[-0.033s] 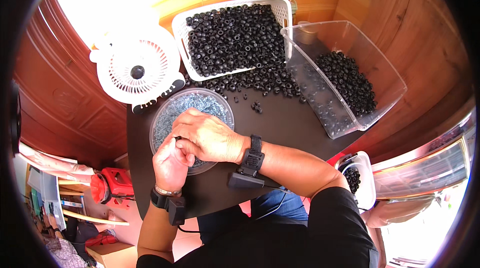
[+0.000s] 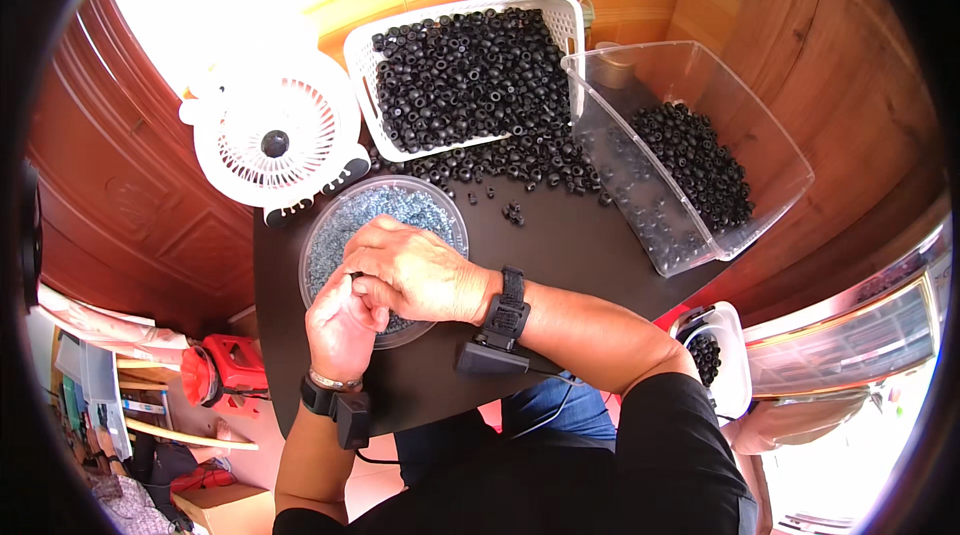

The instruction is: The person is manually assembling small black plastic components with blue plastic inserts.

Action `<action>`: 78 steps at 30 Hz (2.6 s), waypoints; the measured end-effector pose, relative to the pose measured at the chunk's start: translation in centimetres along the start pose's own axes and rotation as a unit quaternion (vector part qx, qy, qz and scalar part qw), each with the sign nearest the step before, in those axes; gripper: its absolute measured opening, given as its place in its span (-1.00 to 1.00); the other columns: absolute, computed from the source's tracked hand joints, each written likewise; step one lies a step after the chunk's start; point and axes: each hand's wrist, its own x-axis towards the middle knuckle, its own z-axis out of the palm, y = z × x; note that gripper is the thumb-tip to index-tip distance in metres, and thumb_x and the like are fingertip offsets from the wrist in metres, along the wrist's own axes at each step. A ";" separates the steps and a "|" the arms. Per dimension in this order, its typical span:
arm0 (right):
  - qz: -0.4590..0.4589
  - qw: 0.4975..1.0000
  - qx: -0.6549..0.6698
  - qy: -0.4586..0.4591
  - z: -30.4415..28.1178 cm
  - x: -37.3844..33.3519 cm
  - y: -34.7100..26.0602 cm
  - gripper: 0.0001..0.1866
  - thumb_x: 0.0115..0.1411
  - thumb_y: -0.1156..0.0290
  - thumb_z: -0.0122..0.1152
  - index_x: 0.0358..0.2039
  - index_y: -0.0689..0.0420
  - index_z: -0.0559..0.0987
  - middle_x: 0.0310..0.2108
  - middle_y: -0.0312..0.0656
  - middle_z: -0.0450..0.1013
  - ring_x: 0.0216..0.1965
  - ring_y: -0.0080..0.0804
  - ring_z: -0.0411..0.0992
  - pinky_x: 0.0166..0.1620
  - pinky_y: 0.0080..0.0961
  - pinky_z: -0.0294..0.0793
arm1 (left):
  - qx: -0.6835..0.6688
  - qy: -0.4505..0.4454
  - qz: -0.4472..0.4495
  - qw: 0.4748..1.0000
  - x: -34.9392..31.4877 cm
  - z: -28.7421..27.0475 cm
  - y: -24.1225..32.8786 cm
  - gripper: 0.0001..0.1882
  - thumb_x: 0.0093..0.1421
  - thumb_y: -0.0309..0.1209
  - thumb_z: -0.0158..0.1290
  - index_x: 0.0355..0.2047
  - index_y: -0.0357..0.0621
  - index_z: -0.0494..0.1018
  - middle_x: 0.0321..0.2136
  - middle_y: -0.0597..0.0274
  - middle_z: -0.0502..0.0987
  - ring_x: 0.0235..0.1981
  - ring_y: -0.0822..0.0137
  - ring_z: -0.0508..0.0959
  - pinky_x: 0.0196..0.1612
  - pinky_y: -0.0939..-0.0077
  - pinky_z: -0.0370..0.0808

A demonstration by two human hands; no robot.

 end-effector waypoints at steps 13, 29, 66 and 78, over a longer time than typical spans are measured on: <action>0.328 0.904 -0.270 -0.045 -9.5 -2.2 7.4 -0.83 0.03 0.29 0.13 -0.48 0.08 0.60 -0.48 -0.11 0.52 -0.34 -0.08 0.50 -0.23 -0.20 0.47 | 0.120 0.030 0.075 0.989 -0.4 0.2 0.7 -0.79 0.32 -0.32 -0.17 -0.27 -0.20 0.35 -0.54 0.25 0.40 -0.57 0.44 0.38 -0.48 0.60 0.30; 0.345 0.914 -0.206 -0.055 -7.8 -2.5 8.5 -0.84 -0.05 0.47 0.07 -0.47 0.21 0.58 -0.48 0.02 0.52 -0.35 -0.02 0.50 -0.20 -0.21 0.48 | 0.127 0.012 0.065 0.990 -0.4 0.4 0.7 -0.79 0.29 -0.37 -0.16 -0.23 -0.26 0.36 -0.52 0.21 0.41 -0.57 0.42 0.39 -0.51 0.60 0.31; 0.247 0.867 0.431 -0.039 -2.5 -0.3 0.7 -0.80 0.16 0.62 0.20 -0.17 0.20 0.60 -0.29 -0.28 0.52 -0.21 -0.57 0.45 -0.08 -0.59 0.42 | 0.166 -0.052 0.055 0.983 -0.8 0.8 0.3 -0.74 0.28 -0.26 -0.07 -0.25 -0.23 0.35 -0.49 0.20 0.43 -0.53 0.43 0.40 -0.44 0.61 0.32; 0.197 0.924 0.316 -0.088 -3.2 -0.1 0.1 -0.84 0.15 0.57 0.22 -0.24 0.17 0.62 -0.35 -0.25 0.51 -0.29 -0.49 0.47 -0.19 -0.54 0.44 | 0.247 -0.030 0.046 0.967 -0.7 0.9 0.2 -0.76 0.29 -0.28 -0.12 -0.29 -0.24 0.35 -0.55 0.27 0.41 -0.54 0.49 0.38 -0.45 0.65 0.28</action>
